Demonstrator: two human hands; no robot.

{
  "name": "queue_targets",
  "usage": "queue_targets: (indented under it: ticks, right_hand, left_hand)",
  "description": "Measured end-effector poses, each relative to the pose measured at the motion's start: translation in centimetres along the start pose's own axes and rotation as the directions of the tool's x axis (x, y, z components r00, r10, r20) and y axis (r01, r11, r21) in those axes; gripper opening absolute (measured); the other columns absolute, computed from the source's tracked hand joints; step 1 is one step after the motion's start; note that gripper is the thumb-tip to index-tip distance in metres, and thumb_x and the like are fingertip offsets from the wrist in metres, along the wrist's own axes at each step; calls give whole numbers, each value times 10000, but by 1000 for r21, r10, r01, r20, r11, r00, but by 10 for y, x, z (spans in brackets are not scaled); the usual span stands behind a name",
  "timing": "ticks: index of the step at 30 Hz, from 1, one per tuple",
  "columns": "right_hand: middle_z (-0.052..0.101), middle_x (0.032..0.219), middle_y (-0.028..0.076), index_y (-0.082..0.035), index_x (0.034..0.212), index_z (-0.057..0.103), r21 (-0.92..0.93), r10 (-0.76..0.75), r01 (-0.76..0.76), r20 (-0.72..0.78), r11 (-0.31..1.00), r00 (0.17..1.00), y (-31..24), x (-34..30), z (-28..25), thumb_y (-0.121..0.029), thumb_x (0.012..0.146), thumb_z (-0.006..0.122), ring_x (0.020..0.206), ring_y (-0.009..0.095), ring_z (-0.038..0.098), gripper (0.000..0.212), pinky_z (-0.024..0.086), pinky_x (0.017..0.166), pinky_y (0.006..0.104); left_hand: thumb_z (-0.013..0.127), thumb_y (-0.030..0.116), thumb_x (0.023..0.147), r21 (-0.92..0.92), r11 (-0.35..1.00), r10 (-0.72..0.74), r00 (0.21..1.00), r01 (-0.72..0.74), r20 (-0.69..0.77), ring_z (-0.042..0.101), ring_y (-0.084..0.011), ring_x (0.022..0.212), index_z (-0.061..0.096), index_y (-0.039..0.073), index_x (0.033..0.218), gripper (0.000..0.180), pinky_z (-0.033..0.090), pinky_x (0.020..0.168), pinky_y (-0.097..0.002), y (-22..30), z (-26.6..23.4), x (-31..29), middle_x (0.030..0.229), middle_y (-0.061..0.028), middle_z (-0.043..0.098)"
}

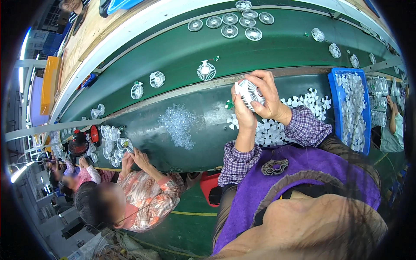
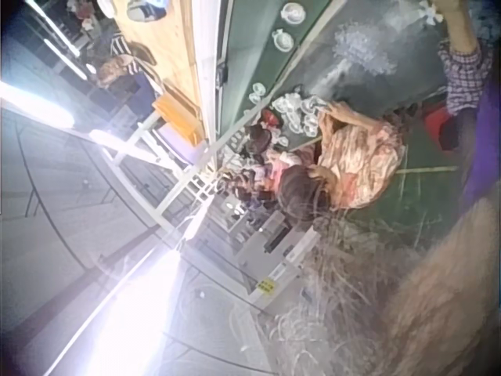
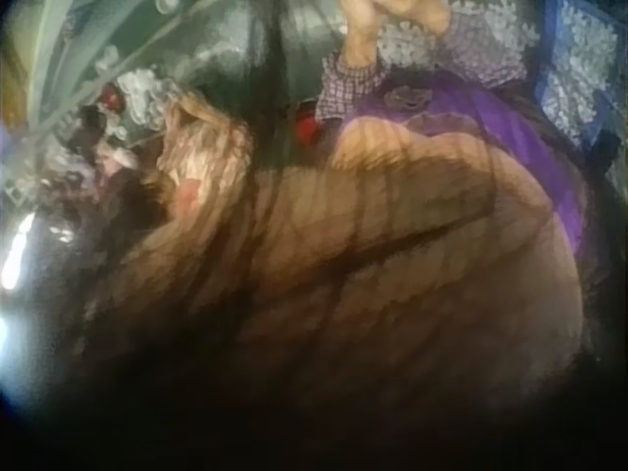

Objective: Assembling small plastic fan components on an assembly line.

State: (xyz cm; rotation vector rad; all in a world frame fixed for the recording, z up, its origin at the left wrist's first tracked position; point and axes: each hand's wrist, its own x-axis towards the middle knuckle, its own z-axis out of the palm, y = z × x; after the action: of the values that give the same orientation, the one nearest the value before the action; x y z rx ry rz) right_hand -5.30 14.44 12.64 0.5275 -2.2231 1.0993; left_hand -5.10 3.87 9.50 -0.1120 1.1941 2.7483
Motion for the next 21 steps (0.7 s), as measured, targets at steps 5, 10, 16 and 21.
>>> queue_targets:
  ticks: [5,10,16,21]
  right_hand:
    - [505,1118,185,49,1217,533,193,261,-249,-42,949,964,-8,-3,9,-351,885,424,960,263,530,531,429,840,338]
    - [545,1108,177,47,1189,553,304,434,-408,-20,861,900,-14,0,10,-281,922,355,1000,261,540,468,412,898,335]
    - [564,1083,154,41,1172,563,319,474,-456,22,831,880,-8,9,7,-248,948,346,997,265,537,425,408,895,333]
    - [507,1150,183,20,1257,513,266,349,-337,-1,903,937,9,7,7,-335,925,444,1033,287,506,490,403,904,353]
  left_hand:
    - [315,378,993,509,748,414,899,-426,143,504,-245,1037,389,1,1271,474,418,888,-361,3,10,-4,1164,-149,464]
    - [342,344,982,611,592,506,833,-525,226,500,-299,1024,374,-19,1278,470,416,881,-404,-8,1,3,1154,-211,450]
    - [311,384,990,670,454,555,774,-588,304,472,-227,1054,387,-20,1271,498,396,910,-373,-7,4,15,1149,-154,451]
    - [287,423,1005,586,651,390,875,-482,286,467,-234,1133,382,33,1326,515,382,970,-366,-5,-4,27,1248,-129,457]
